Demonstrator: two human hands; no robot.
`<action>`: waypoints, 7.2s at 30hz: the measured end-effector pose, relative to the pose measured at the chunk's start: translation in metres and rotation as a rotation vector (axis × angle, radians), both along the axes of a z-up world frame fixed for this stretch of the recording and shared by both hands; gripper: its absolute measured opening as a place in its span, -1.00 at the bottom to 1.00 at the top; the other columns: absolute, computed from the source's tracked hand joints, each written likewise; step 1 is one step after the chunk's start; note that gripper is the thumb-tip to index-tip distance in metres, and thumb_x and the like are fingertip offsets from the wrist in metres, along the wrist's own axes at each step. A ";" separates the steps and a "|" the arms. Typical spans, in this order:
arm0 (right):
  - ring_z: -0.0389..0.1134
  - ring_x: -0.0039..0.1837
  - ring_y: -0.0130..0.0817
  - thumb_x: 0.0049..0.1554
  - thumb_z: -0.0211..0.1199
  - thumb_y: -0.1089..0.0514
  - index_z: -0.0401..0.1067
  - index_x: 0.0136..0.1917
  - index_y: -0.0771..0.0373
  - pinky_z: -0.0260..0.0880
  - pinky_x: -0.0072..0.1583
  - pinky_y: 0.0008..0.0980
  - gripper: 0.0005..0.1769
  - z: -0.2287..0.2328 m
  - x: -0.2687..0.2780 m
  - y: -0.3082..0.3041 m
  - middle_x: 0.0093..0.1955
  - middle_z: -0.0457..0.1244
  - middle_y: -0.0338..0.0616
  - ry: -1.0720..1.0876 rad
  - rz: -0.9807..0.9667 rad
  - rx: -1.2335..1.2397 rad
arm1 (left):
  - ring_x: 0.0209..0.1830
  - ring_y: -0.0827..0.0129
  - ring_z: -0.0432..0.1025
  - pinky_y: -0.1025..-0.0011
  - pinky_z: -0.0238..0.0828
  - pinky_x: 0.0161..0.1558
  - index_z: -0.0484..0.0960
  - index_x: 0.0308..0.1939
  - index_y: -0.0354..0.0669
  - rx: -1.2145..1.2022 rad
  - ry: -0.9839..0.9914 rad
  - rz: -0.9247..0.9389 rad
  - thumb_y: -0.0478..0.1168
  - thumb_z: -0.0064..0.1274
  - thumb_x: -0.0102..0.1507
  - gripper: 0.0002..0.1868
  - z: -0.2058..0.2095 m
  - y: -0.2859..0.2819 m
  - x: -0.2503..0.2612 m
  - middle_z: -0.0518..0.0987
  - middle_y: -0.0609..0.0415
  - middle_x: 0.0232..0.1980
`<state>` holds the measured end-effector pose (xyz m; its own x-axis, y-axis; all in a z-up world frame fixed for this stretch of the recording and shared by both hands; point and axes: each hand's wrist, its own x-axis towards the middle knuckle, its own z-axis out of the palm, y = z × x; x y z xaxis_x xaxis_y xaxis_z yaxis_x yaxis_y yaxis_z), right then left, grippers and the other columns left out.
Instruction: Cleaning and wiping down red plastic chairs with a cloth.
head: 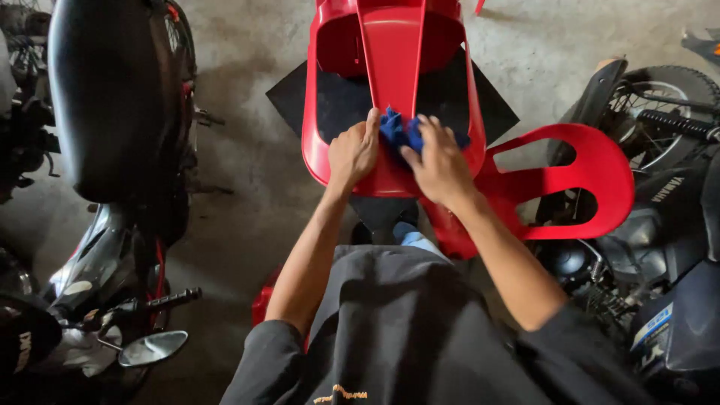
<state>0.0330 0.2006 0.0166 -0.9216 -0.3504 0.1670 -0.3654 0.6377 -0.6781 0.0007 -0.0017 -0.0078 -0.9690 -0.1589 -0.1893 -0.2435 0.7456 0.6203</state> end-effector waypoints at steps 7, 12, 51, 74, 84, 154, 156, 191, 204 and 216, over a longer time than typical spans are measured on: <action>0.07 0.57 0.24 0.26 0.02 0.04 0.13 0.55 0.38 0.01 0.56 0.11 -0.33 0.011 0.038 -0.007 0.56 0.06 0.32 -0.027 0.290 0.179 | -0.08 -0.33 0.51 -0.18 0.33 0.05 0.68 -0.27 -0.16 0.019 -0.011 0.033 0.31 -0.65 0.41 -0.17 -0.015 -0.018 -0.004 0.64 -0.36 -0.15; -0.16 0.67 0.25 0.30 0.09 -0.11 0.10 0.50 0.49 -0.11 0.50 0.20 -0.27 0.008 0.018 -0.015 0.64 -0.12 0.33 -0.065 0.367 0.293 | -0.09 -0.38 0.49 -0.17 0.33 0.10 0.70 -0.23 -0.15 0.056 -0.037 0.049 0.26 -0.66 0.44 -0.19 -0.028 -0.009 0.005 0.65 -0.37 -0.13; 0.20 0.19 0.25 0.06 0.22 -0.56 0.43 0.13 0.41 0.06 0.21 0.26 -0.06 -0.030 -0.255 -0.104 0.09 0.22 0.28 0.251 -0.159 0.834 | -0.38 0.00 0.54 0.11 0.29 -0.07 0.50 0.05 -0.12 0.171 0.085 0.217 0.15 -0.36 0.45 -0.52 0.014 0.042 0.039 0.68 -0.04 -0.41; 0.21 0.27 0.02 0.07 0.39 -0.18 0.50 0.05 0.17 0.21 0.22 0.15 -0.55 -0.026 -0.238 -0.090 0.11 0.26 -0.10 0.195 0.032 0.416 | -0.42 -0.03 0.54 0.06 0.40 -0.21 0.40 0.16 -0.10 0.266 -0.053 0.181 0.19 -0.25 0.41 -0.50 0.013 0.062 0.041 0.65 0.01 -0.43; 0.09 0.48 0.24 0.09 0.33 -0.09 0.26 0.48 0.27 0.02 0.34 0.36 -0.22 -0.051 -0.225 -0.099 0.46 0.13 0.18 0.430 -0.068 0.340 | -0.41 -0.09 0.54 0.03 0.42 -0.21 0.38 0.20 -0.12 0.160 0.107 0.080 0.17 -0.17 0.42 -0.50 -0.018 0.069 0.049 0.67 -0.08 -0.39; -0.26 0.70 0.15 0.15 0.06 0.12 0.08 0.58 0.42 -0.23 0.54 0.19 -0.23 0.028 -0.067 0.016 0.70 -0.15 0.22 0.172 0.577 0.423 | -0.10 -0.25 0.48 0.04 0.38 -0.04 0.22 0.29 -0.20 0.378 0.209 0.100 0.30 -0.61 0.49 -0.32 -0.041 0.004 -0.023 0.50 -0.29 -0.06; -0.36 0.69 0.14 0.02 0.08 0.17 0.04 0.55 0.42 -0.28 0.47 0.23 -0.16 0.038 -0.046 0.041 0.70 -0.22 0.21 -0.098 0.629 0.275 | -0.10 -0.24 0.46 0.08 0.42 -0.05 0.19 0.44 -0.29 0.315 0.422 -0.056 0.30 -0.66 0.54 -0.25 -0.061 0.000 -0.029 0.41 -0.35 0.07; -0.15 0.66 0.05 0.10 0.15 0.13 0.21 0.52 0.14 -0.17 0.52 0.21 -0.30 0.043 -0.022 -0.019 0.61 0.00 0.00 -0.052 0.561 0.341 | -0.02 0.35 0.41 0.37 0.37 0.09 0.13 0.51 -0.12 0.981 -0.242 -0.125 0.41 -0.22 0.32 -0.11 -0.003 -0.034 -0.057 0.40 0.07 0.33; -0.08 0.72 0.09 0.39 0.03 0.13 0.18 0.40 0.22 0.00 0.51 0.23 -0.65 -0.114 -0.090 0.152 0.74 -0.12 0.20 0.141 0.034 0.957 | -0.01 0.49 0.43 0.50 0.41 0.04 0.23 0.53 -0.15 0.851 -0.114 -0.069 0.21 -0.03 0.39 -0.23 0.013 -0.013 -0.033 0.57 0.08 0.01; -0.12 0.70 0.13 0.16 0.13 0.11 -0.01 0.62 0.35 -0.28 0.57 0.17 -0.17 0.017 -0.014 0.015 0.70 -0.08 0.20 0.085 0.444 0.250 | -0.11 0.35 0.37 0.40 0.37 -0.05 0.43 0.43 -0.25 0.852 -0.054 0.077 0.18 -0.09 0.44 -0.33 -0.007 0.000 -0.021 0.53 -0.08 0.00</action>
